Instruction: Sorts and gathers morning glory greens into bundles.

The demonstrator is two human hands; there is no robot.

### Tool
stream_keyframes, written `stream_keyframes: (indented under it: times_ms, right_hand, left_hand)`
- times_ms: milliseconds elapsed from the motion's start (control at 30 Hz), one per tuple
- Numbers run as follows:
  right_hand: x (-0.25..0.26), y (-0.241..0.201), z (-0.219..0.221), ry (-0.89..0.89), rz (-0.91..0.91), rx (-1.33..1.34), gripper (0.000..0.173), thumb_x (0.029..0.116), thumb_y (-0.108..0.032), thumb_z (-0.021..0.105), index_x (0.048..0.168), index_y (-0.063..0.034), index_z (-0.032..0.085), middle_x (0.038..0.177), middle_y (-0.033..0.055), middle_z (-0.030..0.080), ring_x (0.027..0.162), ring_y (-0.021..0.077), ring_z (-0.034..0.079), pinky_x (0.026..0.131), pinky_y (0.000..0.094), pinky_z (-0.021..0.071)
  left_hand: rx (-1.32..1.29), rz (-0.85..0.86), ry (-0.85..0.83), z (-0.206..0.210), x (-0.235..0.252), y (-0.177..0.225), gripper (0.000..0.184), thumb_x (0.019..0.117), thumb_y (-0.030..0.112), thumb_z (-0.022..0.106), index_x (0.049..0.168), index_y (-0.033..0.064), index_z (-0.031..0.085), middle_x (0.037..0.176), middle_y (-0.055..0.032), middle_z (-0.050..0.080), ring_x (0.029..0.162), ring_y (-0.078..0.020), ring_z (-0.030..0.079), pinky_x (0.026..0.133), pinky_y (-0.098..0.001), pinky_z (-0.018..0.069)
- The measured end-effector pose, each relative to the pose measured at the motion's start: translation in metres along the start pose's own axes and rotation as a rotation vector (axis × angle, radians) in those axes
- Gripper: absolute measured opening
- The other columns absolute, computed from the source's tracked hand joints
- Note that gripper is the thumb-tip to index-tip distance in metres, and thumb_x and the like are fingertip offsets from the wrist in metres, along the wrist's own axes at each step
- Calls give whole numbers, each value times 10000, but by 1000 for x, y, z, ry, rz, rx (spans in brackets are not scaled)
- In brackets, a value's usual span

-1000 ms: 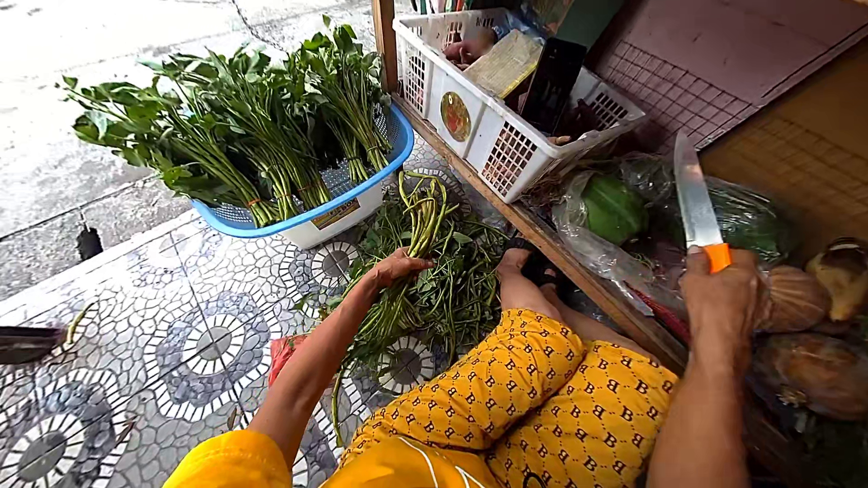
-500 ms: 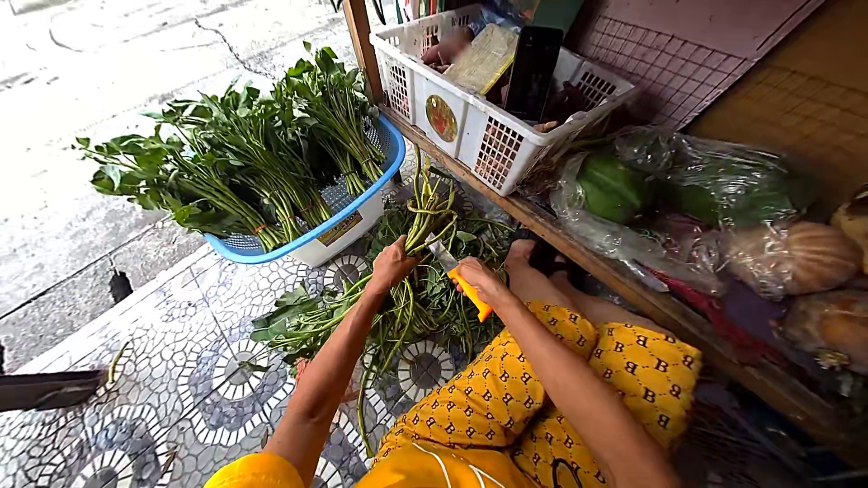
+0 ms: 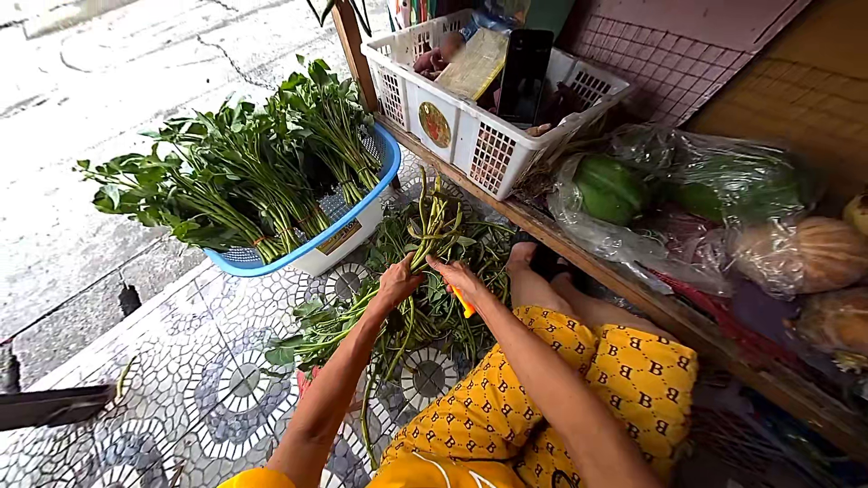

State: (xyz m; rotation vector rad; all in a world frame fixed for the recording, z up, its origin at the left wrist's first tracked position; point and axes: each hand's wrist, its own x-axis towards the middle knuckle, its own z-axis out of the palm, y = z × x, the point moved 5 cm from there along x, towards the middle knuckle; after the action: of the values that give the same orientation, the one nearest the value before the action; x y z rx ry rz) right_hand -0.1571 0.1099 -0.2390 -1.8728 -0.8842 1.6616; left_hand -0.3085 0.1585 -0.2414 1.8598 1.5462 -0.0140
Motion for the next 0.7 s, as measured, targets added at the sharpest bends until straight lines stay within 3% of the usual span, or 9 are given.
stream_keyframes:
  times_ms: [67,167,233,433,600,700]
  right_hand:
    - [2,0,-2,-12,-14,-65,620,981,-622,586,1185,-37,575,786,10,456,587,97,438,550,248,414]
    - [7,1,-6,-12,-76,-259,753,984,-688,510,1287,-1,574,945,105,562,729,176,527,706,352,481]
    - [12,5,-6,0,-100,-327,788,987,-701,486,1280,23,594,1062,182,618,850,256,594,813,453,502]
    - [16,8,-5,44,-151,-266,771,968,-699,531,1144,44,640,1029,208,626,853,293,601,794,503,496]
    - [14,6,-3,49,-160,-266,746,974,-687,534,1159,27,646,1048,200,630,877,293,602,810,501,489]
    - [12,2,-7,49,-193,-311,742,980,-693,512,1168,10,658,1068,208,646,907,314,624,828,528,496]
  left_hand:
    - [-33,17,-8,1,4,-4,536,964,349,660,1422,96,545,1205,-224,671,1147,-394,638,981,-616,467]
    - [-46,53,-31,3,9,-10,532,957,344,671,1415,100,553,1196,-211,678,1109,-377,656,965,-611,483]
    - [-40,78,-44,6,10,-15,550,946,347,681,1419,100,550,1195,-212,678,1103,-375,658,964,-611,484]
    - [-101,108,-29,4,9,-17,539,933,343,709,1381,75,572,1140,-211,685,1026,-352,676,925,-584,509]
    - [-67,107,5,1,8,-16,531,947,326,696,1388,61,567,1142,-227,685,1047,-376,670,937,-601,494]
    - [-142,120,-17,0,8,-14,506,939,309,712,1363,68,577,1089,-192,687,929,-311,678,861,-548,528]
